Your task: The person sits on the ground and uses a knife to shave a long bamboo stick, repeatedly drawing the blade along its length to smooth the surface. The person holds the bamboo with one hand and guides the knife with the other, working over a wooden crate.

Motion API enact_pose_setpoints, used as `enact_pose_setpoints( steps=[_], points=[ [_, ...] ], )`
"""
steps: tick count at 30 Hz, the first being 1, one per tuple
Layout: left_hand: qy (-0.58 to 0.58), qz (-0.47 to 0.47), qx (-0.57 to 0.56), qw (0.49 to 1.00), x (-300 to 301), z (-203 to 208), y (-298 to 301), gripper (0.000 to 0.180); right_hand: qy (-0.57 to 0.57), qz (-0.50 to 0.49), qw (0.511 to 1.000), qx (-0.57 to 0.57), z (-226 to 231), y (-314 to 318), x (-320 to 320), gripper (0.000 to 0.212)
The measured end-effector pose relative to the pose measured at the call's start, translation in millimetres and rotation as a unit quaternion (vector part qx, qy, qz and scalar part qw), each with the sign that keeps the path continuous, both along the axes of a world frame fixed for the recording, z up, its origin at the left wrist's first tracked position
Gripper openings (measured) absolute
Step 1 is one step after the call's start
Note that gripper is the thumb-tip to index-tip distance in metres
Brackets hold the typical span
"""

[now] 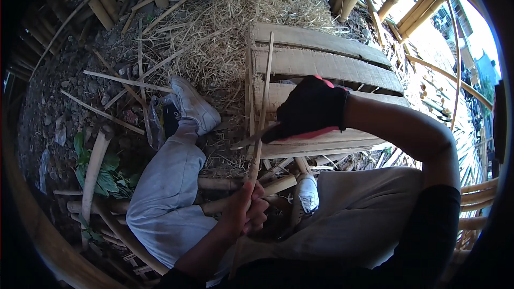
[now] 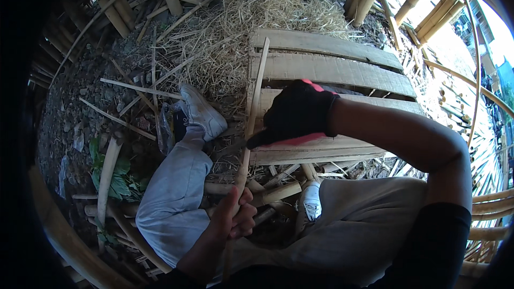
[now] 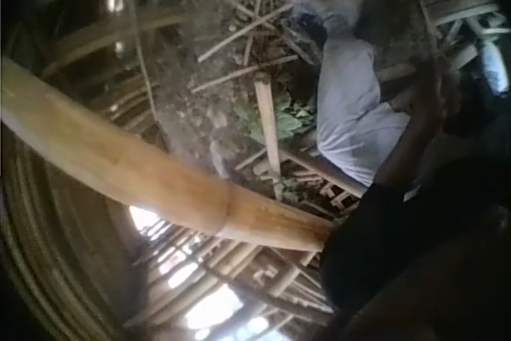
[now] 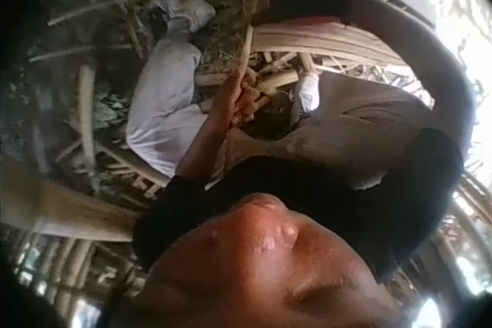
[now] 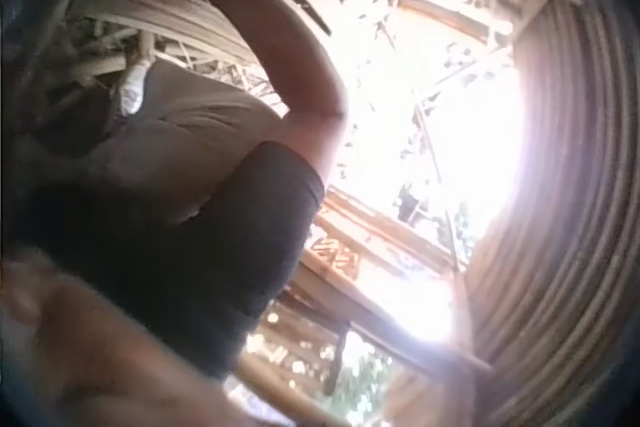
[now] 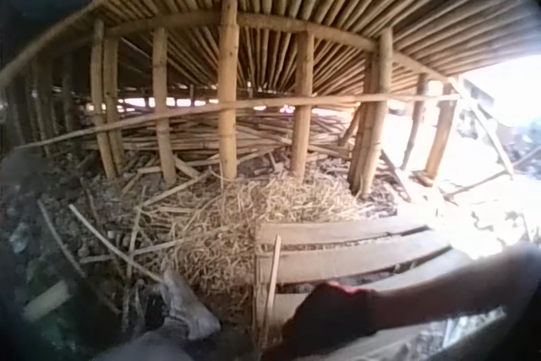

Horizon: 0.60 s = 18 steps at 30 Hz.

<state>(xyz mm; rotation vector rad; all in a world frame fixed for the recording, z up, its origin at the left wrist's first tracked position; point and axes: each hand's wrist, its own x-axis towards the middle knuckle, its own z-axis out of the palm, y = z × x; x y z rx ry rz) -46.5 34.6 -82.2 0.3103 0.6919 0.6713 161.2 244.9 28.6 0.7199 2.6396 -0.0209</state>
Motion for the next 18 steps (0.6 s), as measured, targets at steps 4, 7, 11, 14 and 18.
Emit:
enact_pose_setpoints(
  steps=[4, 7, 11, 14, 18],
  points=[
    [-0.008, 0.011, -0.022, 1.0, 2, -2, 4, 0.051, -0.052, -0.064, 0.996, 0.013, 7, 30, -1, 0.07],
    [-0.007, 0.003, -0.019, 1.0, -1, -4, 1, 0.052, 0.021, -0.033, 0.999, -0.022, -4, -7, 1, 0.072],
    [0.013, 0.002, -0.023, 1.0, 4, 2, 1, 0.052, -0.07, -0.13, 0.988, 0.037, 13, 42, 7, 0.074],
    [-0.001, -0.004, -0.022, 1.0, 1, 1, 1, 0.053, -0.056, -0.123, 0.99, 0.034, 17, 20, -2, 0.081],
    [0.012, -0.012, 0.002, 1.0, 5, 0, -2, 0.052, -0.08, -0.027, 0.996, -0.024, 6, 8, -3, 0.081]
  ],
)
